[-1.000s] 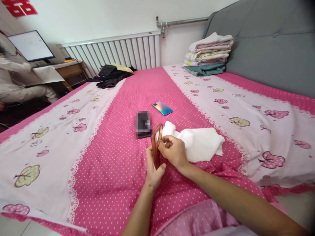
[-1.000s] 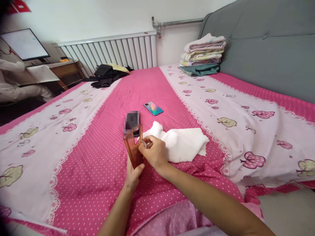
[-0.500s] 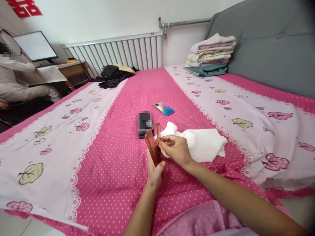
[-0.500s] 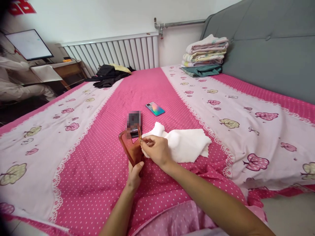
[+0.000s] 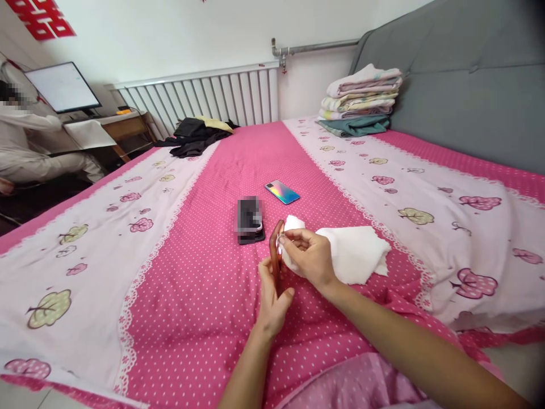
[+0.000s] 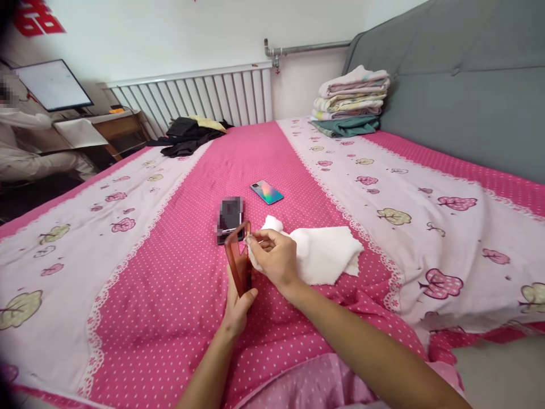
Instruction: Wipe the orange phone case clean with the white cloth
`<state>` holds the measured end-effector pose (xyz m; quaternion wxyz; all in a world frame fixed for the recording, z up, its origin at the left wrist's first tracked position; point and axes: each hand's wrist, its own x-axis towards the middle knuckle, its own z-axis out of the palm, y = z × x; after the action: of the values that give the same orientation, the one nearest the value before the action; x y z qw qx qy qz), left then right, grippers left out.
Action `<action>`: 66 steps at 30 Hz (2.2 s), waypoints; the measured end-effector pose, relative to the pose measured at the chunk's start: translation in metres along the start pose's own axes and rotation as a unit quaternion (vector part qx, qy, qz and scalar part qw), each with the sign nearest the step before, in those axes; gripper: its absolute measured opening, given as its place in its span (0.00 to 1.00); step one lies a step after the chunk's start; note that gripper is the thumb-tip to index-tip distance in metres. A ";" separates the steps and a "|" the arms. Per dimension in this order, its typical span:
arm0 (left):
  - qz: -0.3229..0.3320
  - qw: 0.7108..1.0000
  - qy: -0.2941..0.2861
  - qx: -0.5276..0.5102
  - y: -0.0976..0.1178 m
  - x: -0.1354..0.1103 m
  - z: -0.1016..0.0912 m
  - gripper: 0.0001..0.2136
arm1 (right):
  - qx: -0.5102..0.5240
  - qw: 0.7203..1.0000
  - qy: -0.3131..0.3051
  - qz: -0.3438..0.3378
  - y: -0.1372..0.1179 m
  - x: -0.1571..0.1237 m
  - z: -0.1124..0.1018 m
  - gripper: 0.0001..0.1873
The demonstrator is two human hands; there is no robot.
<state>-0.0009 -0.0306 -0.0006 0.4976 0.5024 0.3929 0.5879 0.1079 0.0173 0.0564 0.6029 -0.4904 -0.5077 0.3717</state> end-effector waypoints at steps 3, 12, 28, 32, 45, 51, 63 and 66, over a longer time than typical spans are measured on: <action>0.038 0.998 -0.028 0.040 0.000 -0.001 0.002 0.29 | -0.059 0.998 0.017 -0.032 -0.001 0.000 0.000 0.11; 0.040 0.998 -0.029 0.028 -0.008 -0.002 0.001 0.31 | -0.074 0.996 0.019 -0.053 0.004 -0.002 0.001 0.09; 0.013 0.998 -0.027 -0.051 -0.009 -0.001 -0.002 0.37 | 0.003 0.999 -0.042 0.011 0.018 -0.005 0.007 0.08; 0.009 0.998 -0.027 -0.049 -0.009 -0.002 -0.001 0.38 | 0.003 1.000 -0.012 -0.002 0.009 -0.007 0.005 0.07; -0.002 0.998 -0.041 -0.042 -0.004 -0.005 0.005 0.33 | -0.009 0.997 0.055 -0.051 0.004 -0.005 0.002 0.07; 0.011 0.998 -0.049 -0.028 -0.007 -0.005 0.005 0.33 | 0.025 0.999 0.037 -0.010 0.004 -0.004 0.003 0.05; 0.037 0.992 -0.103 -0.062 -0.003 -0.004 0.002 0.35 | 0.082 0.996 -0.002 0.043 0.004 -0.006 0.008 0.07; 0.044 0.990 -0.111 -0.071 0.002 -0.003 0.006 0.36 | 0.088 0.995 -0.012 0.046 0.006 -0.006 0.009 0.07</action>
<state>0.0042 -0.0340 0.0019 0.5463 0.5446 0.2702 0.5762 0.0978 0.0153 0.0495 0.6201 -0.4536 -0.4570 0.4481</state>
